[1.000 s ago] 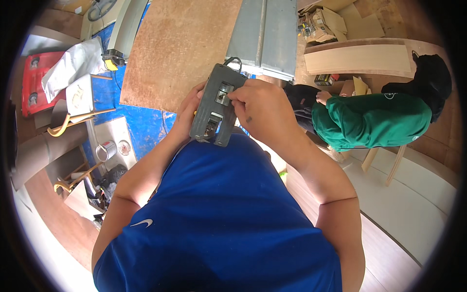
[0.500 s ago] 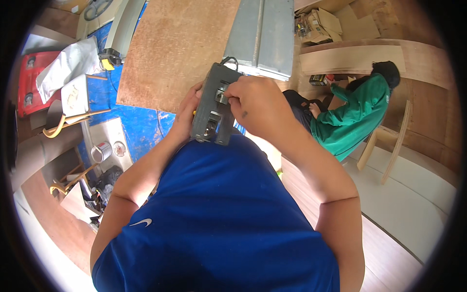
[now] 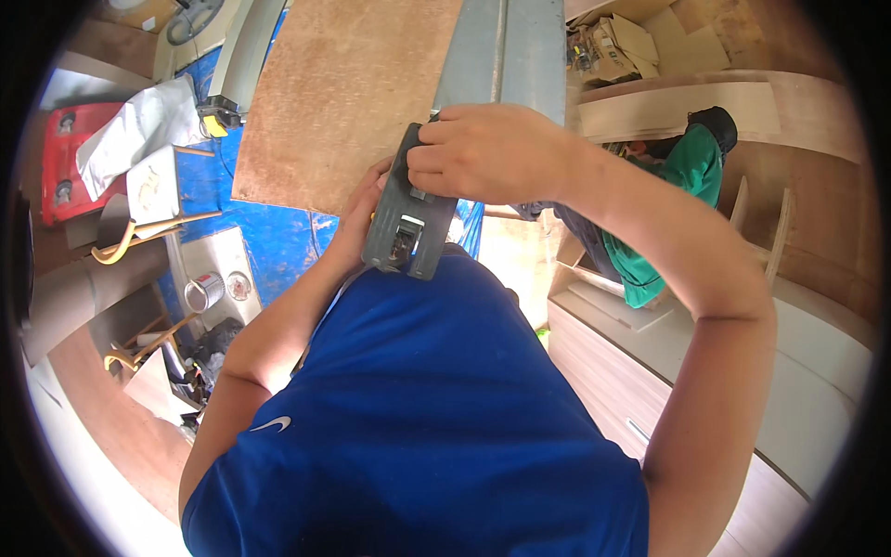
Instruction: The person uses a jigsaw to cut a large sheet of plywood on a workbench. They adjust the tool's settings and blade depth, then proceed to cut along a marked line. The person also retrieves a small metal piece from a toolbox and attaches it to the jigsaw.
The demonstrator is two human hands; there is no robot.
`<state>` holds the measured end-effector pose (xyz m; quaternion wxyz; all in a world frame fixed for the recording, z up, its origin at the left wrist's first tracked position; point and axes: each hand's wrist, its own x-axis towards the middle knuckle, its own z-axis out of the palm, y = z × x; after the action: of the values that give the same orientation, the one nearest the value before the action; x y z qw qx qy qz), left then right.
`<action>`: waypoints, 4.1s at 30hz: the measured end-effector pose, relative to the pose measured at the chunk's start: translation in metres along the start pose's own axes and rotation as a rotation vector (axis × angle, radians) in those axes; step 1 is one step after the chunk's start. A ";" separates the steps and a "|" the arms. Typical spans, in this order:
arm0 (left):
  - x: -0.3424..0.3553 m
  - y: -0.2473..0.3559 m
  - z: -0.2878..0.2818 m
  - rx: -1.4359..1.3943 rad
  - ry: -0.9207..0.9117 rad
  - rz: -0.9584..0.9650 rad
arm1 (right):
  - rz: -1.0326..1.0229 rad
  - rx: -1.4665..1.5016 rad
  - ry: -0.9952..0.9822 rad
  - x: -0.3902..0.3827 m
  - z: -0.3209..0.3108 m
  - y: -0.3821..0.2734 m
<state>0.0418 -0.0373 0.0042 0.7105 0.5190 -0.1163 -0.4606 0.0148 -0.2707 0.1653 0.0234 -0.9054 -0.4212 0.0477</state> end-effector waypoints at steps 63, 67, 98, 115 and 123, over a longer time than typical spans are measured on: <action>0.017 0.017 0.004 -0.140 -0.218 -0.168 | 1.194 1.620 0.797 0.008 0.094 -0.035; 0.021 0.009 -0.001 -0.102 -0.224 -0.144 | 1.130 1.737 0.860 0.000 0.112 -0.030; 0.027 0.015 0.005 -0.247 -0.115 -0.270 | 0.905 0.492 0.685 -0.015 0.042 -0.071; 0.014 0.030 0.023 -0.197 -0.050 -0.210 | 1.117 0.350 0.465 0.005 0.028 -0.080; 0.014 0.025 0.021 -0.217 -0.056 -0.189 | 1.233 0.487 0.394 0.008 0.024 -0.077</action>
<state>0.0490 -0.0606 0.0304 0.7125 0.4347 -0.0365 -0.5497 -0.0411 -0.2151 0.1478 0.2705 -0.9404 0.2051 -0.0198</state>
